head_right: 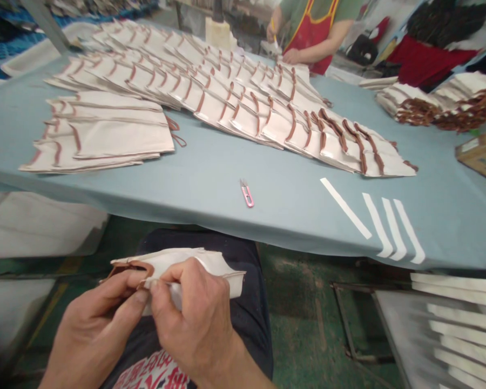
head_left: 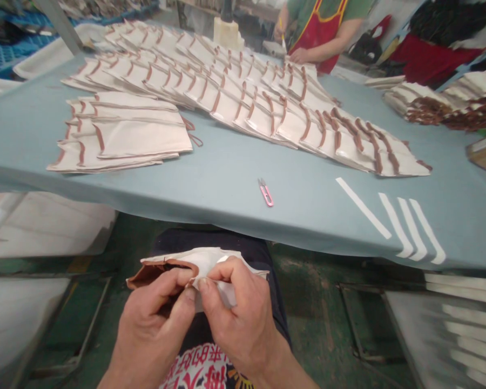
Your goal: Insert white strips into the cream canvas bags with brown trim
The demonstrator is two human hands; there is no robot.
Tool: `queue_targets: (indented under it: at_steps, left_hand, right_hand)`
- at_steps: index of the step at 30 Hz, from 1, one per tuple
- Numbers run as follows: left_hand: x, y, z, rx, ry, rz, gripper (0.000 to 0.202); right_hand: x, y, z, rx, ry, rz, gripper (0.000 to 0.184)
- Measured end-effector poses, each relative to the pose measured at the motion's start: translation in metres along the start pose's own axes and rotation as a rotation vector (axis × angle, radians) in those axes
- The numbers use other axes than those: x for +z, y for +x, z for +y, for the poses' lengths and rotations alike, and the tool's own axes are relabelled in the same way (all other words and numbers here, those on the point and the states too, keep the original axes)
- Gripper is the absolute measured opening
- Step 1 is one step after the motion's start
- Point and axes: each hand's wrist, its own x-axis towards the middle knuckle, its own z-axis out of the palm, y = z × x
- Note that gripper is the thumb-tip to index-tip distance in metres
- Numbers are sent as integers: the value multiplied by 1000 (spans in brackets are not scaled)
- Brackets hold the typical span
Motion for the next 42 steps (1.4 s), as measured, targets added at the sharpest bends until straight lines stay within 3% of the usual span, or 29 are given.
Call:
queue_targets:
  at_steps: [4,9,13,18,21,24,27,29,34,37,39,42]
  left_hand:
    - [2,-7,-8,-66,-31,72,25]
    - [-1,-2,-3,-67,-17,9,24]
    - [3,0,11,-202,-175,39,27]
    - [7,0,13,-342,-327,-20,35]
    - [1,1,3,-295,-312,-50,38]
    - [-13,2,-10,-100,-149,-95,33]
    - [-28,1,-17,112,29,-126,23]
    - [-36,-1,-16,178,83,-146,18]
    - [-39,-10,-8,138,-50,-150,28]
    - [-40,-11,-9,170,-87,-145,28]
    - [-43,-10,-11,221,-82,-171,28]
    - [-48,-7,-11,263,-71,-200,30]
  right_hand:
    - [3,0,-1,34,8,-25,17]
    - [6,3,-2,89,30,-65,16]
    - [9,5,0,109,16,-48,16]
    - [11,5,-1,144,-16,-45,16]
    - [7,2,-8,187,39,-114,16]
    - [-3,0,-15,205,100,-214,15]
    - [-15,1,-19,137,135,-303,17]
    - [-21,5,-16,88,160,-360,22]
    - [-25,26,-2,-202,197,-280,9]
    - [-22,41,1,-400,310,-431,13]
    - [-21,48,0,-457,348,-542,18]
    - [-22,55,-1,-531,306,-608,26]
